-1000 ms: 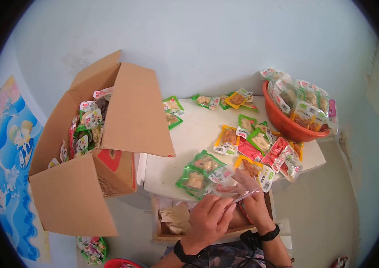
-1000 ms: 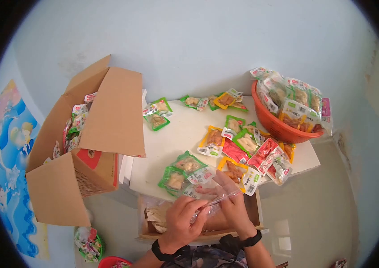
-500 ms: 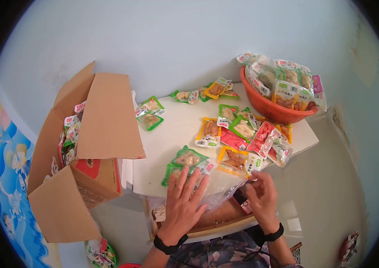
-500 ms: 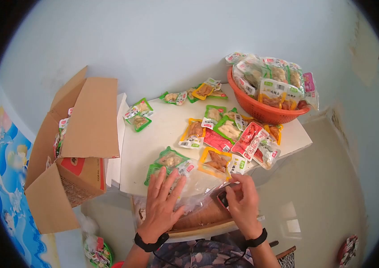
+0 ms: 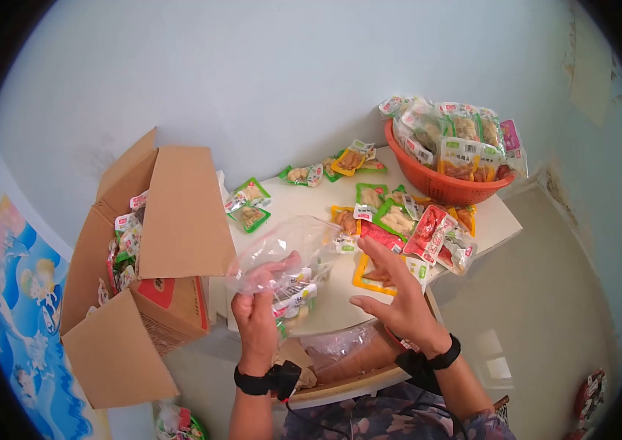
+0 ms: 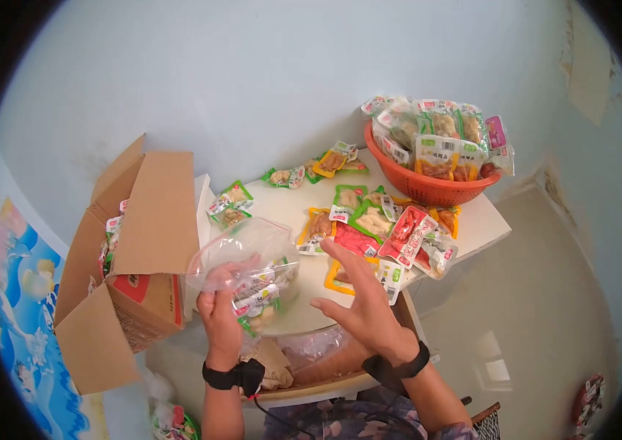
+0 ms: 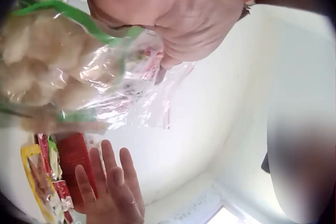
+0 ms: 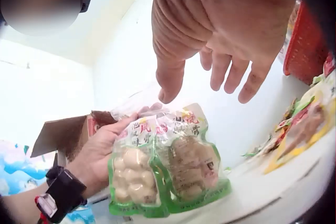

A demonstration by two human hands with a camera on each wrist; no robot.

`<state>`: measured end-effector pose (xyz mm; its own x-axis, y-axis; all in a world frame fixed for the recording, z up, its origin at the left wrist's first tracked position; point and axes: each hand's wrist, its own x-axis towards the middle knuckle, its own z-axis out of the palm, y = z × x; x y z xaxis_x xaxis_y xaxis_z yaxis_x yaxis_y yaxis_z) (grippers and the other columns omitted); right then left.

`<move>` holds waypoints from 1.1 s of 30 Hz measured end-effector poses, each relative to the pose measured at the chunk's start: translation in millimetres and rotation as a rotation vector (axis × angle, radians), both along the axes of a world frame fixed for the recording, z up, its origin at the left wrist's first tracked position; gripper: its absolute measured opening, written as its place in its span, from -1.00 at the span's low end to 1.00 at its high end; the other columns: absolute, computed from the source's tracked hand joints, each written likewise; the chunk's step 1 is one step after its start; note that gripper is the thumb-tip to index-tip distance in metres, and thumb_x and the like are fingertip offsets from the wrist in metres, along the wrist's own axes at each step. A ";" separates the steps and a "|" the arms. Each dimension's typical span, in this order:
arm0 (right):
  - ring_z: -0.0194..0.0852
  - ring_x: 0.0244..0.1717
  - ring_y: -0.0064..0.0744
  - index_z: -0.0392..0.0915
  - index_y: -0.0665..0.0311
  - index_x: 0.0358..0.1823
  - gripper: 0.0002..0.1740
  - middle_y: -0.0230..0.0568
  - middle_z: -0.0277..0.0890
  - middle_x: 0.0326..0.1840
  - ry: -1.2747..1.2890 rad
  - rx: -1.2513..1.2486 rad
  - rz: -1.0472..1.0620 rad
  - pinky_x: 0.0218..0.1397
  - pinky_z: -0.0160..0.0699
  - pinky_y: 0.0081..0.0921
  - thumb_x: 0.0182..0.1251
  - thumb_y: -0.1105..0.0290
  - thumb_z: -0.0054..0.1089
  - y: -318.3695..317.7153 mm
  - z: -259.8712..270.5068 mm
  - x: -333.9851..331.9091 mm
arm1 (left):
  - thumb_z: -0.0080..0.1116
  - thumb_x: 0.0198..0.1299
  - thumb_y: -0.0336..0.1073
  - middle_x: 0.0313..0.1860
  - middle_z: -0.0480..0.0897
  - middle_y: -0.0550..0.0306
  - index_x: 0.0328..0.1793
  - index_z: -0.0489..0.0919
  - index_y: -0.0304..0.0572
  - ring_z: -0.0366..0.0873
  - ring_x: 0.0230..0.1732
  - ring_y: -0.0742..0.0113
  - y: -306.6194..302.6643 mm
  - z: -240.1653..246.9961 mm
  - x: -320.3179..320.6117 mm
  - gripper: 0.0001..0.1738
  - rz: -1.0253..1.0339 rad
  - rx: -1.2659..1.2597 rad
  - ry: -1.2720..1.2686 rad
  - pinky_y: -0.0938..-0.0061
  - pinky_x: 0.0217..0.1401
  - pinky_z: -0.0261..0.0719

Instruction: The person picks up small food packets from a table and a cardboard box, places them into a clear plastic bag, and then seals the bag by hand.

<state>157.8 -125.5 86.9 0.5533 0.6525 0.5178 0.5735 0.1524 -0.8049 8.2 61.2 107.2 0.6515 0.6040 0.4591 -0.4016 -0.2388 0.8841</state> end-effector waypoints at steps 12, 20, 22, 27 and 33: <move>0.60 -0.02 -0.62 0.76 0.33 0.11 -0.73 -0.34 0.77 -0.06 0.359 0.029 0.200 0.09 0.58 -0.55 0.53 0.35 0.30 32.1 23.2 6.2 | -0.09 0.63 -0.18 0.14 0.71 -0.08 0.36 0.53 -0.38 0.70 0.16 0.15 13.7 -7.7 17.6 -0.57 -0.136 -0.134 -0.008 0.30 0.27 0.66; 0.62 -0.01 -0.63 0.76 0.34 0.08 -0.75 -0.34 0.77 -0.05 0.475 0.116 0.152 0.10 0.59 -0.56 0.60 0.37 0.21 36.4 13.4 5.0 | 0.28 0.42 -0.28 0.30 0.65 -0.09 0.49 0.49 -0.36 0.62 0.29 0.26 13.7 -16.5 6.7 -0.43 -0.279 -0.166 0.015 0.34 0.37 0.58; 0.62 0.00 -0.63 0.76 0.34 0.07 -0.75 -0.33 0.77 -0.03 0.475 0.140 0.154 0.13 0.59 -0.55 0.61 0.36 0.21 37.7 16.8 5.4 | 0.41 0.30 -0.37 0.24 0.68 -0.04 0.46 0.52 -0.35 0.64 0.23 0.30 7.1 -15.7 7.7 -0.39 -0.235 -0.128 0.041 0.36 0.35 0.59; 0.64 0.00 -0.59 0.75 0.31 0.01 -0.78 -0.34 0.77 -0.04 0.527 0.206 0.169 0.20 0.57 -0.52 0.60 0.34 0.22 40.3 9.4 3.7 | 0.43 0.23 -0.52 0.10 0.72 0.08 0.22 0.63 -0.33 0.67 0.13 0.37 23.0 -42.8 4.5 -0.58 -0.131 0.000 0.215 0.45 0.21 0.65; 0.68 -0.04 -0.54 0.71 0.33 -0.04 -0.82 -0.27 0.77 -0.08 0.503 0.216 0.252 0.18 0.61 -0.50 0.58 0.37 0.24 38.1 25.3 13.1 | 0.36 0.32 -0.49 0.02 0.76 0.08 0.08 0.70 -0.32 0.70 0.04 0.38 11.4 -16.0 9.7 -0.77 -0.093 -0.049 0.080 0.48 0.11 0.67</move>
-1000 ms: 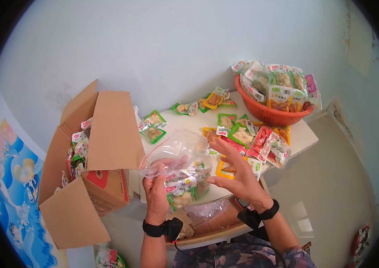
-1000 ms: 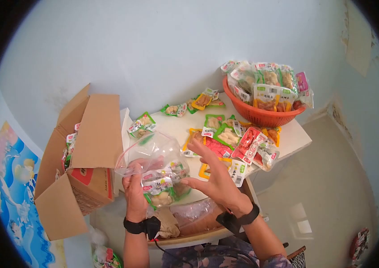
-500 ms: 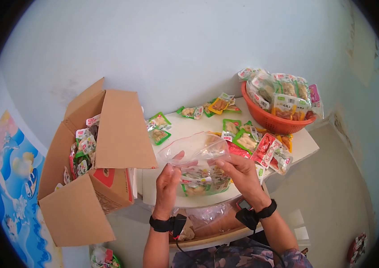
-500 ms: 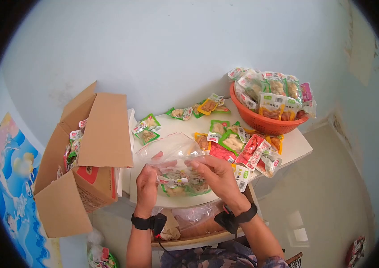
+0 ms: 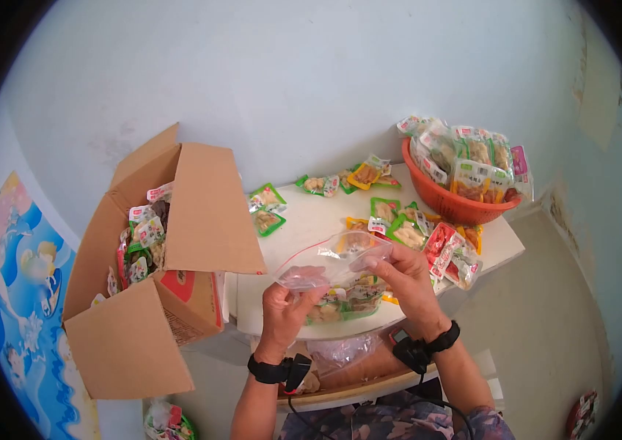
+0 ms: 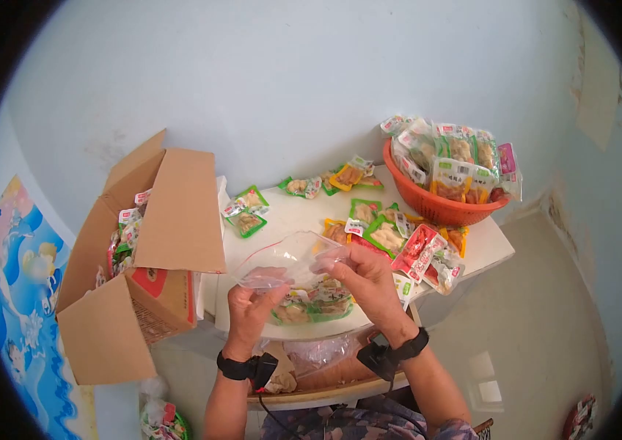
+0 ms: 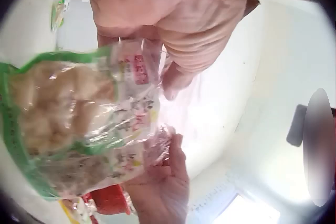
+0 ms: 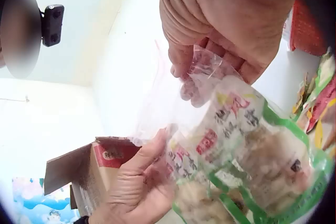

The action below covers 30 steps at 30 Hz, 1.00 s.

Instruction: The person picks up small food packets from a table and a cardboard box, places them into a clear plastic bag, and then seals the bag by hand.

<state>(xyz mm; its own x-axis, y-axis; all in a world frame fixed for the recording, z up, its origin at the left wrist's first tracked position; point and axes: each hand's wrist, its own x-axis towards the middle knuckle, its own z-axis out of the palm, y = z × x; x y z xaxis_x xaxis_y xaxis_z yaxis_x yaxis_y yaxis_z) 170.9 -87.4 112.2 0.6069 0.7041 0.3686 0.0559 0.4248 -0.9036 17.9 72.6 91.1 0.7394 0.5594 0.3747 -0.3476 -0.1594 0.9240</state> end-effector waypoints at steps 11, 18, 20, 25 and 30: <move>0.68 -0.13 -0.56 0.66 0.32 -0.10 -0.86 -0.27 0.76 -0.19 -0.040 0.126 -0.094 0.11 0.63 -0.50 0.58 0.38 0.24 -9.4 25.0 12.5 | 0.17 0.53 -0.29 -0.28 0.77 0.11 0.04 0.71 -0.38 0.70 -0.18 0.39 -22.9 35.3 13.9 -0.74 0.181 -0.040 -0.180 0.43 0.08 0.62; 0.63 -0.20 -0.62 0.65 0.34 -0.06 -0.85 -0.37 0.66 -0.20 -0.068 0.129 -0.216 -0.01 0.63 -0.58 0.58 0.38 0.25 -20.9 31.6 21.6 | 0.11 0.59 -0.22 -0.34 0.73 0.11 -0.09 0.69 -0.35 0.66 -0.18 0.39 -29.8 44.6 20.8 -0.69 0.313 0.046 -0.211 0.38 0.16 0.58; 0.62 -0.20 -0.62 0.65 0.33 -0.07 -0.85 -0.38 0.64 -0.20 -0.072 0.154 -0.243 -0.03 0.63 -0.59 0.58 0.38 0.24 -24.0 28.8 20.8 | 0.09 0.60 -0.20 -0.34 0.73 0.11 -0.12 0.68 -0.35 0.66 -0.16 0.38 -29.2 38.8 23.6 -0.66 0.316 0.017 -0.217 0.38 0.15 0.58; 0.63 -0.18 -0.63 0.65 0.31 -0.08 -0.87 -0.40 0.63 -0.20 -0.043 0.167 -0.259 -0.01 0.62 -0.59 0.59 0.39 0.23 -24.7 28.1 22.5 | 0.11 0.59 -0.25 -0.33 0.74 0.13 -0.02 0.72 -0.38 0.63 -0.22 0.46 -29.9 44.2 26.8 -0.69 0.339 0.051 -0.231 0.43 0.06 0.57; 0.64 -0.15 -0.60 0.67 0.36 0.04 -0.81 -0.35 0.70 -0.13 -0.081 0.102 -0.113 0.01 0.63 -0.57 0.60 0.39 0.20 -27.8 30.6 23.1 | 0.12 0.58 -0.22 -0.25 0.76 0.12 0.05 0.73 -0.39 0.63 -0.19 0.45 -29.8 43.4 30.6 -0.68 0.312 -0.012 -0.253 0.47 0.01 0.58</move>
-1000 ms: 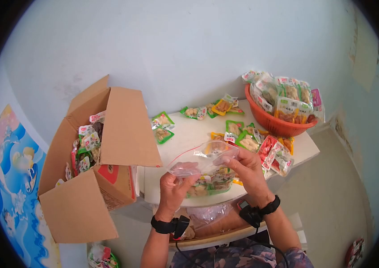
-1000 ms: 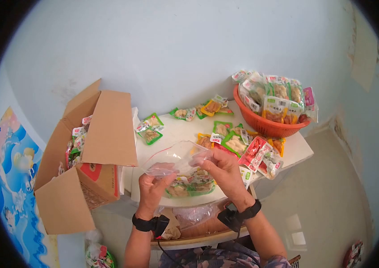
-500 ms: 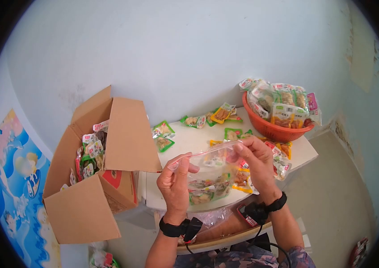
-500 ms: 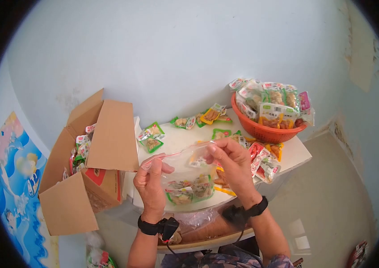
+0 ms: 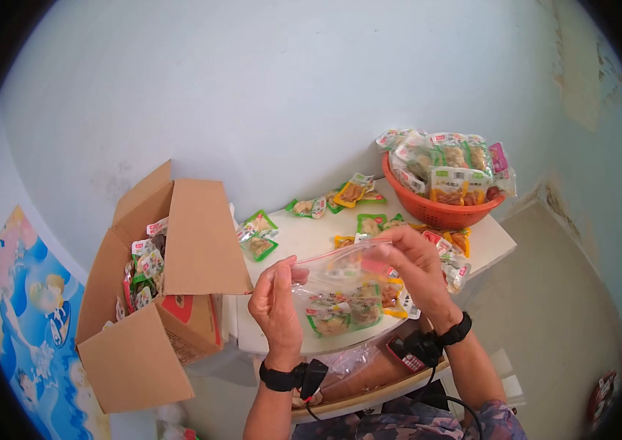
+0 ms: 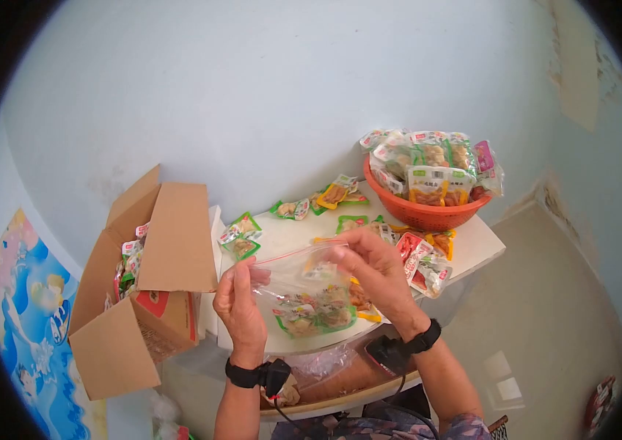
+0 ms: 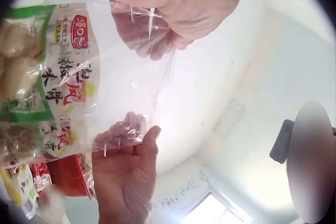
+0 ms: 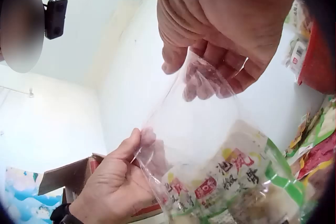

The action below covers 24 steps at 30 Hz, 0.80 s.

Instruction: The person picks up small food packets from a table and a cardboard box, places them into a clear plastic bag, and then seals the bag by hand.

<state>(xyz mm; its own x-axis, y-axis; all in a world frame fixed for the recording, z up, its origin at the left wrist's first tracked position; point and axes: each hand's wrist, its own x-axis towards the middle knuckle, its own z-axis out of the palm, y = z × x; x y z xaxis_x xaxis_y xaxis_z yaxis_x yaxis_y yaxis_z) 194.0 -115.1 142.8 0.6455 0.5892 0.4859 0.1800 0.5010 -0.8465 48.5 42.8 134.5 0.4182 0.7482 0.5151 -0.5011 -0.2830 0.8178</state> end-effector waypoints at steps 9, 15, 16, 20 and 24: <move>0.68 -0.06 -0.57 0.73 0.36 0.04 -0.77 -0.30 0.76 -0.12 0.002 -0.039 -0.016 0.04 0.59 -0.56 0.61 0.38 0.20 -0.8 2.5 -1.9 | 0.08 0.61 -0.15 -0.21 0.76 0.09 0.06 0.72 -0.39 0.65 -0.15 0.42 -1.3 -2.2 1.8 -0.62 -0.040 -0.051 -0.038 0.46 0.07 0.58; 0.59 -0.22 -0.62 0.74 0.35 -0.02 -0.81 -0.33 0.75 -0.13 0.057 0.012 0.024 -0.03 0.58 -0.59 0.54 0.37 0.31 12.0 7.7 -6.6 | 0.07 0.61 -0.17 -0.19 0.76 0.08 0.04 0.72 -0.38 0.67 -0.12 0.40 -4.1 1.2 -0.5 -0.62 -0.042 0.030 0.006 0.45 0.08 0.58; 0.57 -0.24 -0.64 0.75 0.34 -0.03 -0.82 -0.33 0.75 -0.13 0.051 0.017 0.032 -0.06 0.57 -0.59 0.52 0.37 0.33 13.8 8.4 -5.9 | 0.07 0.61 -0.17 -0.19 0.76 0.08 0.04 0.72 -0.38 0.67 -0.12 0.40 -4.0 2.5 0.0 -0.63 -0.037 0.051 0.013 0.45 0.08 0.58; 0.56 -0.24 -0.65 0.74 0.35 -0.14 -0.85 -0.37 0.70 -0.22 -0.083 -0.074 -0.051 -0.13 0.51 -0.63 0.49 0.39 0.36 11.5 11.3 0.1 | 0.06 0.61 -0.17 -0.18 0.76 0.07 0.03 0.71 -0.38 0.68 -0.09 0.39 -3.0 -0.8 1.5 -0.62 -0.001 -0.013 -0.021 0.45 0.10 0.58; 0.62 -0.22 -0.66 0.72 0.35 -0.14 -0.87 -0.39 0.69 -0.25 -0.133 -0.120 -0.074 -0.12 0.57 -0.65 0.51 0.41 0.34 5.6 6.9 7.6 | 0.07 0.61 -0.20 -0.09 0.74 0.09 0.06 0.68 -0.38 0.65 -0.04 0.39 1.0 -3.1 -2.2 -0.66 -0.064 -0.020 -0.019 0.38 0.20 0.58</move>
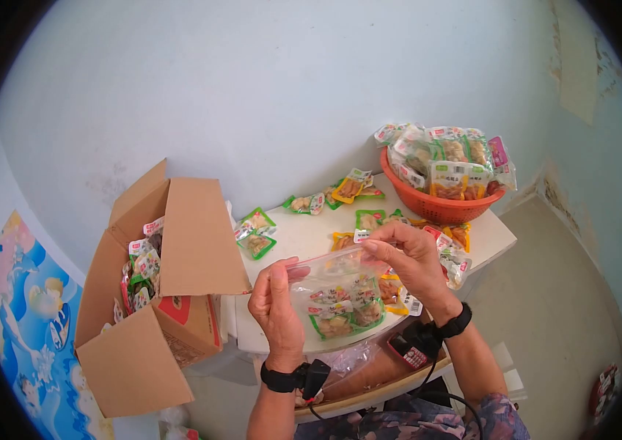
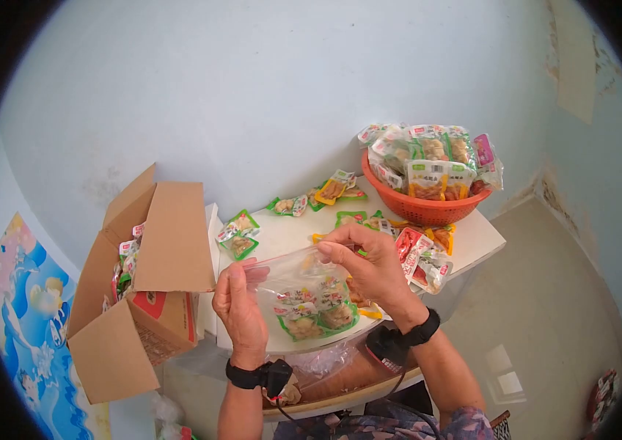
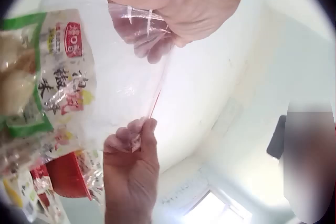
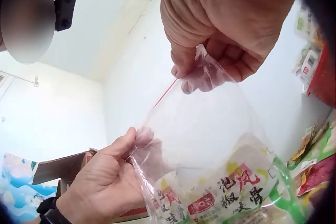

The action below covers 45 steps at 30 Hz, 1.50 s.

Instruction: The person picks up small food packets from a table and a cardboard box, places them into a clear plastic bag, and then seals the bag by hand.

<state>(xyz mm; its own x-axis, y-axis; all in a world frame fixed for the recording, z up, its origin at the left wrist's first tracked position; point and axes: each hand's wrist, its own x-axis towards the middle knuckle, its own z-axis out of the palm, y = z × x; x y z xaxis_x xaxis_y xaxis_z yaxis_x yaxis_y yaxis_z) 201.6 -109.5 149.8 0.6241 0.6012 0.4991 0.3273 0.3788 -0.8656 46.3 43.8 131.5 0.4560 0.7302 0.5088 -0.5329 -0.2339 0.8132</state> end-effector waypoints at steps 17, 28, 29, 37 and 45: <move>0.46 -0.27 -0.55 0.71 0.27 -0.14 -0.90 -0.38 0.63 -0.31 -0.359 0.035 -0.029 -0.21 0.44 -0.52 0.45 0.40 0.38 -6.4 11.9 -6.2 | 0.29 0.23 -0.49 0.23 0.60 0.02 0.16 0.62 -0.31 0.33 0.56 -0.14 -45.4 59.5 5.8 -0.65 0.497 1.301 0.437 -0.22 0.64 0.15; 0.58 -0.27 -0.58 0.67 0.33 -0.20 -0.86 -0.34 0.65 -0.30 -0.287 0.050 -0.083 -0.18 0.55 -0.54 0.48 0.39 0.35 -11.9 13.6 0.2 | 0.24 0.26 -0.48 -0.11 0.58 0.09 -0.10 0.57 -0.17 0.51 0.26 0.02 -11.0 55.1 -22.1 -0.87 0.531 1.236 0.502 -0.24 0.65 0.13; 0.58 -0.27 -0.58 0.67 0.33 -0.20 -0.86 -0.34 0.65 -0.31 -0.271 0.045 -0.078 -0.18 0.55 -0.54 0.48 0.39 0.35 -11.9 14.0 0.9 | 0.23 0.27 -0.48 -0.12 0.57 0.09 -0.10 0.56 -0.17 0.51 0.26 0.02 -7.6 55.4 -26.8 -0.88 0.534 1.220 0.512 -0.23 0.65 0.14; 0.61 0.14 -0.23 0.67 0.28 -0.10 -0.82 -0.18 0.68 0.03 -0.735 -0.031 -0.295 0.13 0.59 -0.26 0.35 0.39 0.42 -6.2 33.4 -4.8 | 0.19 0.27 -0.54 -0.14 0.56 0.06 -0.11 0.54 -0.21 0.53 0.15 0.01 2.6 51.1 -36.0 -0.87 0.545 1.231 0.482 -0.18 0.59 0.29; 0.24 0.61 0.01 0.67 0.22 -0.21 -0.76 -0.15 0.60 0.31 -1.233 -0.172 -0.298 0.65 0.14 0.24 0.05 0.43 0.43 27.0 58.6 -43.8 | 0.20 0.21 -0.59 -0.14 0.56 0.04 -0.11 0.54 -0.23 0.54 0.13 -0.01 1.3 50.2 -31.2 -0.83 0.562 1.234 0.446 -0.15 0.53 0.36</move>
